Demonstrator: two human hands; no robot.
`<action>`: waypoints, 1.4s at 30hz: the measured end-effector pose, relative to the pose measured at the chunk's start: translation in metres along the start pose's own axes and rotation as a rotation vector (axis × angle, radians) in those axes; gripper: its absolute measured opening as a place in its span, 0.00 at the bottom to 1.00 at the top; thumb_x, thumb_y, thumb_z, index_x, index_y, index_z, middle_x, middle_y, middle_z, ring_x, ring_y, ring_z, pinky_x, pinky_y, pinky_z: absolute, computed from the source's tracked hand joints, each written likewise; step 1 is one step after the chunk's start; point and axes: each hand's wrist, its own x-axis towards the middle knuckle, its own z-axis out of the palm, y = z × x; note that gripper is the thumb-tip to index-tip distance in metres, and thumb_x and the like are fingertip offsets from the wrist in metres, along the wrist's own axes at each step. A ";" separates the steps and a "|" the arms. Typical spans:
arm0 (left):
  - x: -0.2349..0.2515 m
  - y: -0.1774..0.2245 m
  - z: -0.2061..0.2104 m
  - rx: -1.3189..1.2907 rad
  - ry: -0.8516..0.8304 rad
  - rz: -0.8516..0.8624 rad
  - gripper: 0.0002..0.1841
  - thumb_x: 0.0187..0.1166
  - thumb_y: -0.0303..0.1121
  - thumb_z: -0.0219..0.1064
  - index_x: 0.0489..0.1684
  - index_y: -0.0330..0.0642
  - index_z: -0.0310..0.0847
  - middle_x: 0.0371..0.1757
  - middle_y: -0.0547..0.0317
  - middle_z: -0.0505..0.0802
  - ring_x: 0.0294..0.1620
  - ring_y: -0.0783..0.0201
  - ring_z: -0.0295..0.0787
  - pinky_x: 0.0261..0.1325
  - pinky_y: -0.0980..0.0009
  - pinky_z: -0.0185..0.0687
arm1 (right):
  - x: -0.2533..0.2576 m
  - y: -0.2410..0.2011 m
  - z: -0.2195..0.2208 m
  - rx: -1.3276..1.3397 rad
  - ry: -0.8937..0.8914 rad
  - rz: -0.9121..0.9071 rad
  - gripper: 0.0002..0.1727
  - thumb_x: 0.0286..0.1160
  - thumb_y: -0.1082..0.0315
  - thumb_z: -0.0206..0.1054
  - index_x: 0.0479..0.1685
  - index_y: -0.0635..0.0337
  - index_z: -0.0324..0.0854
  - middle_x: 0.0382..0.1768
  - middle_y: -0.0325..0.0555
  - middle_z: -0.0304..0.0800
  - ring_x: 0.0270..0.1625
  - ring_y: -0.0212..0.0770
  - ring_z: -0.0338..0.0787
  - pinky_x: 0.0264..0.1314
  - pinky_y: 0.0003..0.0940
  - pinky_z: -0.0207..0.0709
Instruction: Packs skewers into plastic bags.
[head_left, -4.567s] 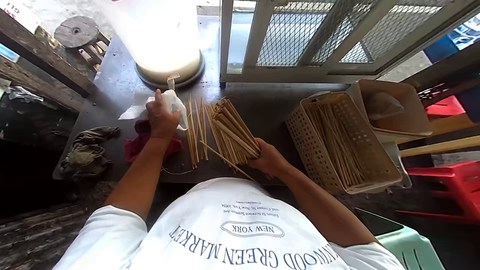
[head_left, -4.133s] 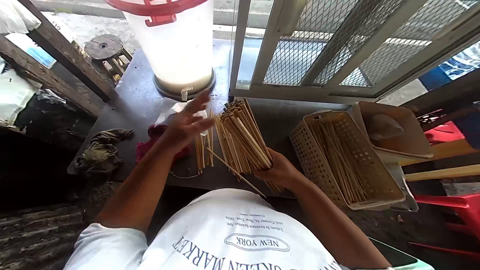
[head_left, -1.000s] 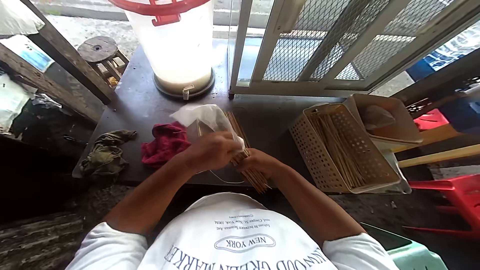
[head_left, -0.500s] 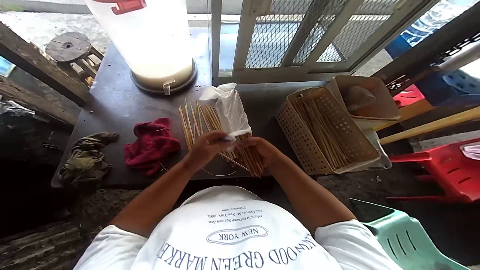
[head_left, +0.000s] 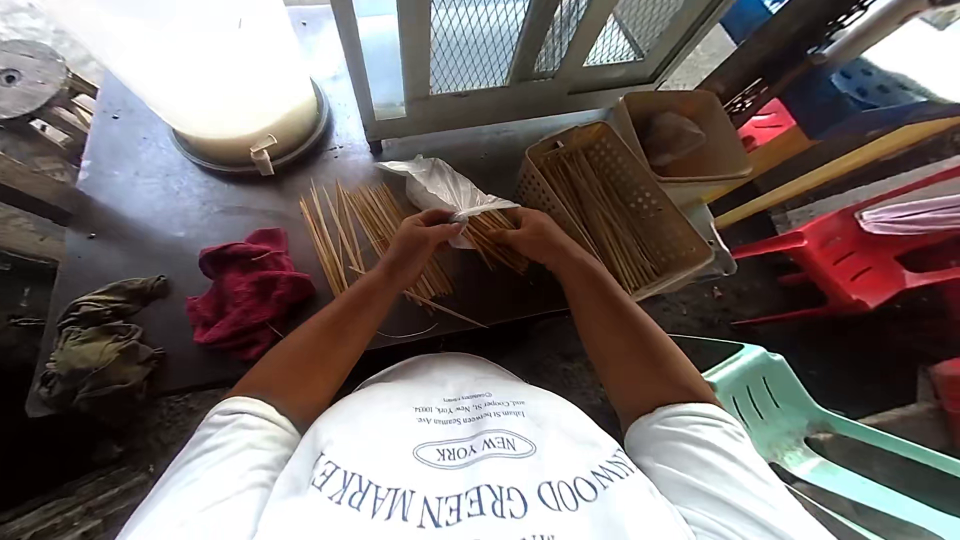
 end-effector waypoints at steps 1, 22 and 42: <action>0.002 0.000 0.004 0.035 -0.003 -0.020 0.08 0.83 0.24 0.65 0.55 0.32 0.82 0.48 0.54 0.90 0.46 0.68 0.89 0.55 0.69 0.88 | -0.004 0.001 -0.001 -0.163 0.039 -0.027 0.27 0.82 0.53 0.70 0.71 0.62 0.82 0.72 0.63 0.82 0.73 0.62 0.83 0.75 0.67 0.73; -0.101 -0.004 -0.111 1.215 -0.128 0.520 0.19 0.84 0.39 0.62 0.67 0.44 0.88 0.58 0.48 0.93 0.64 0.46 0.89 0.76 0.39 0.72 | -0.067 -0.063 0.068 -0.672 0.095 -0.650 0.07 0.76 0.77 0.64 0.42 0.65 0.89 0.40 0.61 0.90 0.49 0.64 0.90 0.54 0.63 0.80; -0.025 -0.002 -0.105 0.974 0.395 -0.321 0.50 0.75 0.50 0.73 0.94 0.36 0.48 0.86 0.33 0.69 0.86 0.32 0.62 0.83 0.36 0.61 | 0.006 -0.094 0.177 0.417 -0.211 -0.201 0.33 0.76 0.79 0.64 0.85 0.68 0.65 0.78 0.61 0.76 0.76 0.49 0.82 0.79 0.45 0.76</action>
